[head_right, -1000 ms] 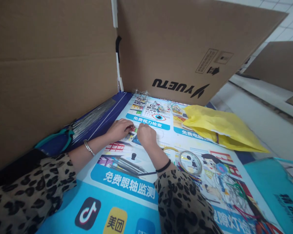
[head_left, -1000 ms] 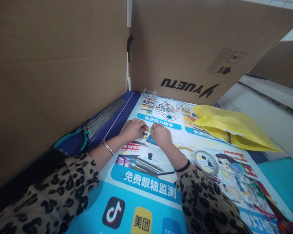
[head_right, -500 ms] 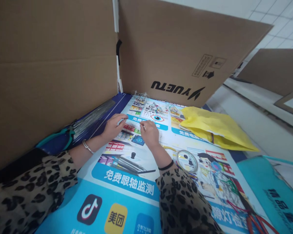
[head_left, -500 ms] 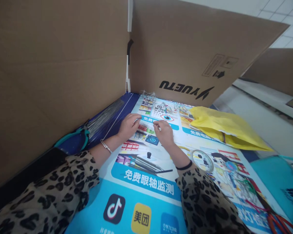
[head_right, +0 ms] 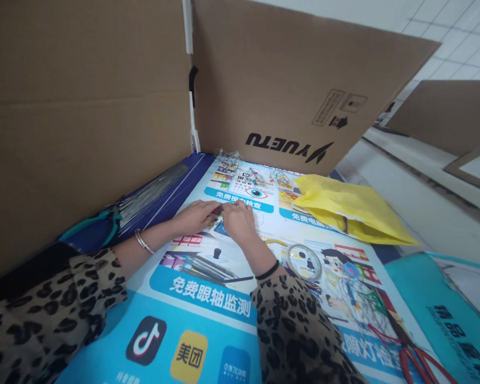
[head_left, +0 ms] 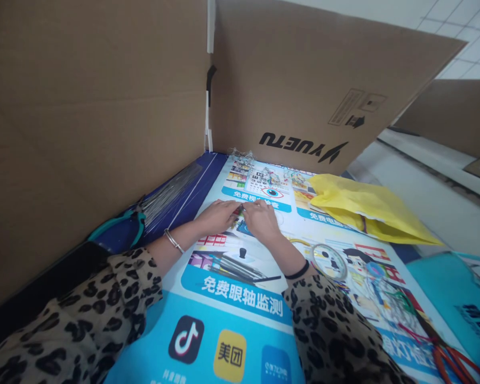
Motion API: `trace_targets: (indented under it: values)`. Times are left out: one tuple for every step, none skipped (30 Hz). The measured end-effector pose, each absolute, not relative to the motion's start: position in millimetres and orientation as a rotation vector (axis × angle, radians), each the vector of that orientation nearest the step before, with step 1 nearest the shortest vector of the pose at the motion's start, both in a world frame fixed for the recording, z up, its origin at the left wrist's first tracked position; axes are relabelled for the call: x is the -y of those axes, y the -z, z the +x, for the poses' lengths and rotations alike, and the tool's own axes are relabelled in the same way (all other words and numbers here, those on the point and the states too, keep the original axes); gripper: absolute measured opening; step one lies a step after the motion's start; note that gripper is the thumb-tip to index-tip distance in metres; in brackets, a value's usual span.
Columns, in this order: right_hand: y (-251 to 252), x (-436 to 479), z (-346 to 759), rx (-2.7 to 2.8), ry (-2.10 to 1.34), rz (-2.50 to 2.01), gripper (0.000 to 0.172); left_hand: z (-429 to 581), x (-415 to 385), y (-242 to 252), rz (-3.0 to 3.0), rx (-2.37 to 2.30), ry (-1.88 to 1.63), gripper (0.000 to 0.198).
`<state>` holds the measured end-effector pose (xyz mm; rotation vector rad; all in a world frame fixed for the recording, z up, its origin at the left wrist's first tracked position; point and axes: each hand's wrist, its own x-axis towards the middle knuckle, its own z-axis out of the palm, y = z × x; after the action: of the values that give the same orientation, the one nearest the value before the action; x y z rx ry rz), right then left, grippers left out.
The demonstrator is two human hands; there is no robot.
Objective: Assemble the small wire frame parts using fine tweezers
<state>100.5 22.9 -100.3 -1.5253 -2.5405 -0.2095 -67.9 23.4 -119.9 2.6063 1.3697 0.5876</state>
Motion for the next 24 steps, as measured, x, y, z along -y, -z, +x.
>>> trace_targets:
  values:
    - [100.2, -22.0, 99.7, 2.524, 0.221, -1.547, 0.029, -68.2, -23.8, 120.5, 2.617, -1.369, -0.568, 0.041]
    - [100.0, -21.0, 98.9, 2.507, 0.231, -1.573, 0.03, -68.4, -24.1, 121.1, 2.627, -1.373, -0.552, 0.043]
    - [99.6, -20.1, 98.1, 2.492, 0.241, -1.6, 0.031, -68.5, -24.3, 121.5, 2.633, -1.386, -0.539, 0.044]
    - [99.2, -19.3, 97.4, 2.48, 0.249, -1.625, 0.032, -68.5, -24.4, 121.9, 2.636, -1.401, -0.526, 0.046]
    - [98.7, -18.8, 97.0, 2.475, 0.255, -1.642, 0.032, -68.5, -24.4, 122.3, 2.636, -1.415, -0.515, 0.047]
    - [98.4, -18.6, 96.8, 2.476, 0.258, -1.651, 0.033, -68.5, -24.5, 122.7, 2.635, -1.421, -0.504, 0.048]
    - [98.3, -18.7, 97.0, 2.483, 0.257, -1.646, 0.033, -68.5, -24.7, 123.1, 2.633, -1.42, -0.5, 0.048]
    - [98.3, -19.1, 97.5, 2.491, 0.251, -1.637, 0.033, -68.5, -24.9, 123.6, 2.63, -1.418, -0.508, 0.047]
    - [98.7, -19.8, 98.2, 2.499, 0.24, -1.627, 0.033, -68.6, -25.4, 124.2, 2.626, -1.418, -0.53, 0.047]
    - [99.2, -20.6, 99.1, 2.505, 0.226, -1.621, 0.033, -68.8, -25.9, 124.7, 2.622, -1.426, -0.564, 0.046]
    - [99.9, -21.5, 100.0, 2.509, 0.211, -1.618, 0.034, -69.0, -26.5, 125.1, 2.616, -1.443, -0.605, 0.046]
    - [100.7, -22.3, 100.8, 2.51, 0.196, -1.618, 0.034, -69.1, -27.0, 125.3, 2.609, -1.466, -0.646, 0.046]
    - [101.6, -23.0, 101.4, 2.512, 0.185, -1.616, 0.034, -69.3, -27.3, 125.2, 2.603, -1.49, -0.679, 0.046]
    - [102.3, -23.6, 101.9, 2.515, 0.18, -1.612, 0.035, -69.3, -27.4, 124.8, 2.599, -1.512, -0.699, 0.045]
    - [102.9, -24.2, 102.1, 2.521, 0.181, -1.607, 0.037, -69.2, -27.3, 124.1, 2.596, -1.53, -0.705, 0.044]
    - [103.3, -24.9, 102.1, 2.532, 0.185, -1.604, 0.038, -69.0, -26.9, 123.1, 2.592, -1.546, -0.701, 0.041]
    - [103.4, -25.7, 101.9, 2.549, 0.192, -1.598, 0.04, -68.6, -26.4, 122.0, 2.587, -1.557, -0.689, 0.038]
    - [103.1, -26.6, 101.5, 2.568, 0.202, -1.594, 0.042, -68.2, -25.7, 120.9, 2.582, -1.565, -0.674, 0.035]
    - [102.7, -27.7, 100.9, 2.589, 0.213, -1.59, 0.044, -67.7, -25.0, 119.9, 2.578, -1.57, -0.659, 0.032]
    - [102.0, -29.0, 100.1, 2.607, 0.225, -1.588, 0.046, -67.2, -24.5, 119.2, 2.576, -1.57, -0.648, 0.029]
    - [101.3, -30.4, 99.2, 2.621, 0.234, -1.59, 0.046, -66.8, -24.0, 118.7, 2.575, -1.568, -0.643, 0.028]
    - [100.6, -31.7, 98.2, 2.629, 0.242, -1.597, 0.046, -66.4, -23.8, 118.5, 2.574, -1.566, -0.645, 0.028]
    - [100.0, -33.1, 97.2, 2.632, 0.25, -1.608, 0.046, -66.1, -23.6, 118.5, 2.569, -1.567, -0.65, 0.029]
    - [99.6, -34.2, 96.3, 2.634, 0.255, -1.616, 0.045, -65.8, -23.6, 118.7, 2.562, -1.572, -0.656, 0.031]
